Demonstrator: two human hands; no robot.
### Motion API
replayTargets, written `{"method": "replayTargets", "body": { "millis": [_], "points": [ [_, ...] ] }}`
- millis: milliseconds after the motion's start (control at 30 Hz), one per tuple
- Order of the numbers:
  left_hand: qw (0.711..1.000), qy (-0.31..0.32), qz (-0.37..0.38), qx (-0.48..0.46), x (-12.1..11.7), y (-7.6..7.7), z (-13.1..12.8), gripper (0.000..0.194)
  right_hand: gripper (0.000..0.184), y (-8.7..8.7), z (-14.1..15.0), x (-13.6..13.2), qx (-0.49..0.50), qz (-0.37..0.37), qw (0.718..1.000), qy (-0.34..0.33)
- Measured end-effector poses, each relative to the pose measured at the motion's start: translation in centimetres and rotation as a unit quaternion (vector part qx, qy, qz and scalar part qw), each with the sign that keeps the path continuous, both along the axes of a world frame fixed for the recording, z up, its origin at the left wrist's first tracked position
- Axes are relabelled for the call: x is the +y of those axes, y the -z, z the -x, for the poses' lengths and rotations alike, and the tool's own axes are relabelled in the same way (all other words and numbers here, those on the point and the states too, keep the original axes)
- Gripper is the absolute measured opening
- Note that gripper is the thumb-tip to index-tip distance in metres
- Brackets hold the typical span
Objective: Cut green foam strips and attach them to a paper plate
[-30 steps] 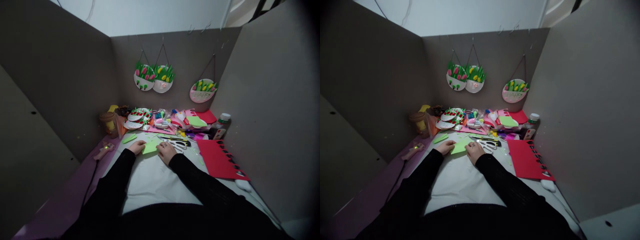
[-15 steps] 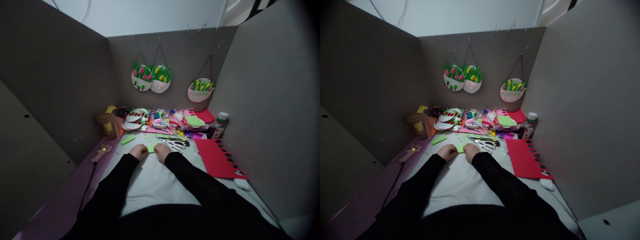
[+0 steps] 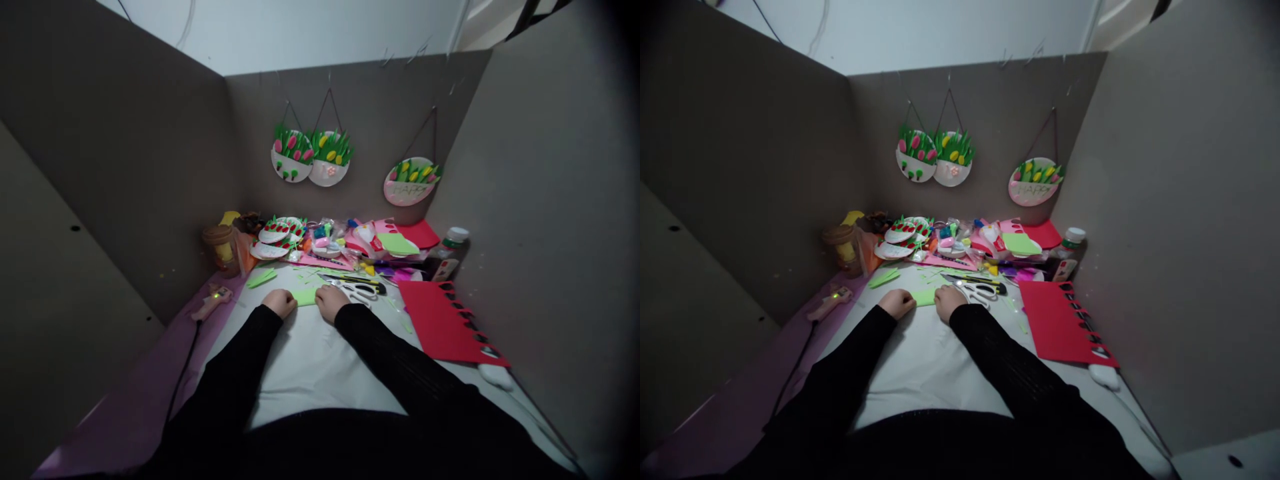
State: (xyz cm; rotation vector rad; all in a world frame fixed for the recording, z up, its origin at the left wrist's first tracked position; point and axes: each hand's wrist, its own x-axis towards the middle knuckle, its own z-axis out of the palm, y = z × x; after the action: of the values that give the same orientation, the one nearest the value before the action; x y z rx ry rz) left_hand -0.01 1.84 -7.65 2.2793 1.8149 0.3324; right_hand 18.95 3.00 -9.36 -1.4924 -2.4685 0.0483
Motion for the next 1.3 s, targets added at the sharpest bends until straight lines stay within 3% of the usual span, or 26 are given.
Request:
{"method": "replayTargets", "body": {
  "millis": [500,767,833,900,1033,1133,1300],
  "points": [
    [0.999,-0.029,0.021,0.03,0.4,0.3,-0.5,0.024,0.026,0.1,0.6,0.5,-0.035,0.025,0.999,0.025],
    [0.997,-0.049,0.049,0.046,0.3,0.1,0.7,0.021,0.025,-0.4,0.1,0.3,-0.027,0.069,0.993,0.096],
    [0.999,-0.035,0.036,0.022,0.3,0.3,1.0,0.022,0.024,-0.5,-0.1,0.4,-0.018,0.083,0.991,0.108],
    [1.0,0.027,0.006,-0.005,0.3,0.5,1.1,0.025,0.021,-0.5,-0.3,0.5,-0.009,0.089,0.991,0.104],
    [0.986,0.157,-0.042,0.023,-0.1,0.6,0.8,0.027,0.015,-0.1,-0.6,1.0,0.015,0.084,0.994,0.073],
    [0.986,0.152,-0.048,0.054,-0.6,0.2,0.4,0.023,0.018,0.4,-0.6,1.1,0.031,0.043,0.998,0.018],
    [0.99,0.128,-0.037,0.053,-0.8,0.0,0.1,0.025,0.027,0.7,-0.8,1.1,0.006,-0.038,0.986,-0.163]
  ]
}}
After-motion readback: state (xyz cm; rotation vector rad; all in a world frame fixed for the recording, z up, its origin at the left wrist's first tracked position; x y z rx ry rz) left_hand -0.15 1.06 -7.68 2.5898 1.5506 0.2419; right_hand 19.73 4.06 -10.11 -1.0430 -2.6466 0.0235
